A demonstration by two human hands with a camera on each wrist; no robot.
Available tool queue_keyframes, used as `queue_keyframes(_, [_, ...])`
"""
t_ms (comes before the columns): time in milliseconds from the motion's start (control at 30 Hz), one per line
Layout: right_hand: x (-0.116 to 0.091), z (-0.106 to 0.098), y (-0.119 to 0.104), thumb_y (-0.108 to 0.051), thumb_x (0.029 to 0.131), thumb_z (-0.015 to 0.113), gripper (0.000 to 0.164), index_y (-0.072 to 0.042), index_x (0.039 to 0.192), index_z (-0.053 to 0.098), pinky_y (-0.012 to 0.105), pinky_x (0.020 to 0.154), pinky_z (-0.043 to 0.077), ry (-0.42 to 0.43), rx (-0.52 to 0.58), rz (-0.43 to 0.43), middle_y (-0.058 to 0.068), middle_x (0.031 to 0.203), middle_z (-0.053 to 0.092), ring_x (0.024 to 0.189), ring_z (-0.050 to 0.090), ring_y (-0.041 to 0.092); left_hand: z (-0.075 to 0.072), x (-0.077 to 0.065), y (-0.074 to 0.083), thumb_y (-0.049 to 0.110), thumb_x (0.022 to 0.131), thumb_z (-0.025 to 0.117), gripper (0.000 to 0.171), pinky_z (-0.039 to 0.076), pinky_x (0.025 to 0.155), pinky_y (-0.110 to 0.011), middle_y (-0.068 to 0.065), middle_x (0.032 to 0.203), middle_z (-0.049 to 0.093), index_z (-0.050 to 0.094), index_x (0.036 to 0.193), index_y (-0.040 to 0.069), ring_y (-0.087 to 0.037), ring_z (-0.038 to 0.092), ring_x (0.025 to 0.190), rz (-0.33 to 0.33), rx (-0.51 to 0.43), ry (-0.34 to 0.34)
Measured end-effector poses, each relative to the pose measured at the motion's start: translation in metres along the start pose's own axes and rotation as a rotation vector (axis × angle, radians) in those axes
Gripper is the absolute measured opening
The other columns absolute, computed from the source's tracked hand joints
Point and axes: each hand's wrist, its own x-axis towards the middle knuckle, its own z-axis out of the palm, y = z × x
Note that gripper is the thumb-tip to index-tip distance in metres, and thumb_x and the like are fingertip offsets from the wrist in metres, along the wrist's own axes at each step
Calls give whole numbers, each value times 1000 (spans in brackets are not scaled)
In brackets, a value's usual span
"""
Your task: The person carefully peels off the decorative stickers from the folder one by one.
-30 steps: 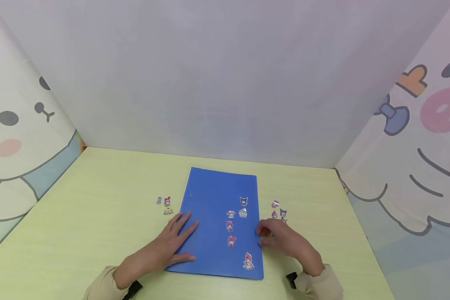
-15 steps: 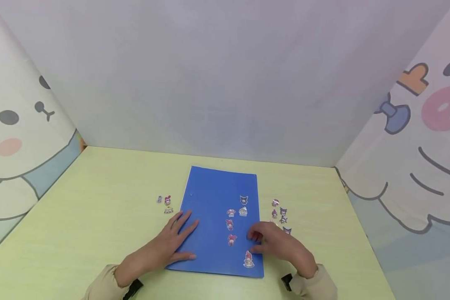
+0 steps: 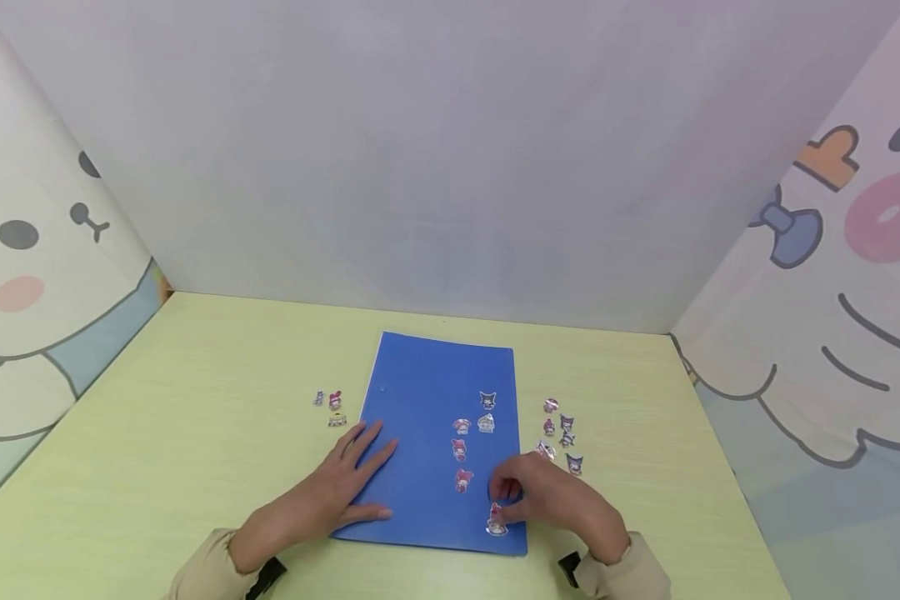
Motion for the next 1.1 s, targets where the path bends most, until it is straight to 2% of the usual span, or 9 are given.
queue_keyframes(433, [1,1,1,-17,88,83,18,-15,85,65,24,65,51,-15,40,-45,-12,79,59,72,56,3,-2,-1,1,49,96,67,80,35,111,-64,-31,159,32,44,153,-2,-54,30,145,6,-4,-2])
queue_keyframes(800, [1,3,1,-14,89,81,16,-15,89,65,23,65,51,-54,82,-21,-10,79,61,71,56,3,-1,-1,0,49,96,68,81,33,112,-65,-31,160,30,43,154,-2,-54,27,146,-10,-27,-9])
queue_keyframes(1100, [0,0,4,-10,95,74,11,-17,87,69,23,66,53,-73,31,-119,-14,82,63,72,56,1,-1,0,1,49,96,68,81,33,111,-66,-32,159,31,44,153,-3,-55,27,145,-7,-34,-6])
